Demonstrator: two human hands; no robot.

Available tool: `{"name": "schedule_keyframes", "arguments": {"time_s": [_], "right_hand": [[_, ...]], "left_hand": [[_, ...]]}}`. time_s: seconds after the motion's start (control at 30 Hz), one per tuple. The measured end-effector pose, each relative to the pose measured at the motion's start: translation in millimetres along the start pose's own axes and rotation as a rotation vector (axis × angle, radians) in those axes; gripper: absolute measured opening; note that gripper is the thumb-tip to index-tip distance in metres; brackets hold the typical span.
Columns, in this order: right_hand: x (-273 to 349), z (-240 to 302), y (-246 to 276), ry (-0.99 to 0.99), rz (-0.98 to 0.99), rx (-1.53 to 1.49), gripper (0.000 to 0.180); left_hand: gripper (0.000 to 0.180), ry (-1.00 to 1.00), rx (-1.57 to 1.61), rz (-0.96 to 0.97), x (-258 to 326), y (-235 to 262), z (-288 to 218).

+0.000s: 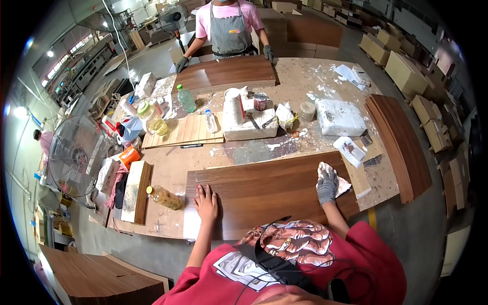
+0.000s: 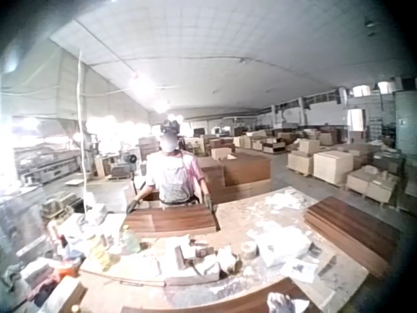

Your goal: The person wipes a wooden board with a cloth, moving the cloth across the top surface and along the edges.

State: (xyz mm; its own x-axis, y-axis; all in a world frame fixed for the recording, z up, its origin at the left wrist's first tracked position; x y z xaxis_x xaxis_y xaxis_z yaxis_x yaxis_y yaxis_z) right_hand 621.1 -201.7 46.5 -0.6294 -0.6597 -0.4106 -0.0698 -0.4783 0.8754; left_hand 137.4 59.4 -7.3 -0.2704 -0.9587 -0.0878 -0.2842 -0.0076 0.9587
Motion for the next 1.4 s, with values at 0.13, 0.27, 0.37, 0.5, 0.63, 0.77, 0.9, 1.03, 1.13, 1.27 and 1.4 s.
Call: {"name": "schedule_keyframes", "arguments": {"time_s": [0.13,0.27,0.37,0.5,0.63,0.77,0.9,1.03,1.13,1.27,1.4], "right_hand": [[1.7,7.9,8.3,0.005,-0.004,0.009,0.055],[3.7,15.2,15.4,0.002,-0.030,-0.026,0.053],[7.3,17.1,16.4,-0.007,-0.041,-0.012,0.052],[9.0,15.3,14.0,-0.016,-0.033,-0.038,0.052],[10.7,21.9,16.6,-0.004,-0.060,-0.053,0.050],[7.5,17.2,14.7,-0.007,-0.054,-0.019,0.049],[6.3,19.6,13.7,0.030,-0.050,-0.106,0.050],[8.2,15.7,14.9,0.055,-0.071,-0.019,0.055],[5.8,6.8,14.6,0.031,-0.068,-0.065,0.049],[4.3,0.9,6.4,0.045,-0.065,-0.054,0.048],[4.5,11.4,1.5,0.048,-0.053,-0.060,0.048]], "left_hand": [[0.059,0.013,0.013,0.014,0.5,-2.2,0.3],[0.060,0.006,-0.026,-0.001,1.2,-0.3,2.3],[0.061,0.004,0.001,0.016,1.7,-2.4,6.0],[0.061,0.002,0.000,0.014,1.0,-0.9,5.8],[0.061,0.013,0.004,-0.001,5.8,-1.3,12.5],[0.060,0.035,0.012,-0.011,11.3,4.0,6.1],[0.057,0.094,0.144,0.083,16.0,23.6,1.5],[0.033,-0.345,1.257,0.410,15.6,151.7,-112.3],[0.032,-0.865,1.166,0.555,48.4,285.5,-194.9],[0.029,-1.577,1.192,0.682,112.8,400.9,-268.9],[0.033,-1.902,1.262,0.970,168.6,407.9,-292.7]]}}
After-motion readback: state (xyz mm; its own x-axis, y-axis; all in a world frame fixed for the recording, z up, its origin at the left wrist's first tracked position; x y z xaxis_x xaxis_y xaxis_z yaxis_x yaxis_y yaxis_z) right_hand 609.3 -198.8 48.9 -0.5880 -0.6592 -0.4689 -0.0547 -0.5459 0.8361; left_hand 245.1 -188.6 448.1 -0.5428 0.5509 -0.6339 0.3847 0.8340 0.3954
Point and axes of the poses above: each hand's wrist, its own x-axis away from the middle knuckle, its own y-axis out of the back of the hand, z = x × y, the point moved 9 cm from there along -x, towards the middle knuckle, and after that the axes turned 5 degrees about -x, right-handed, at the moved point
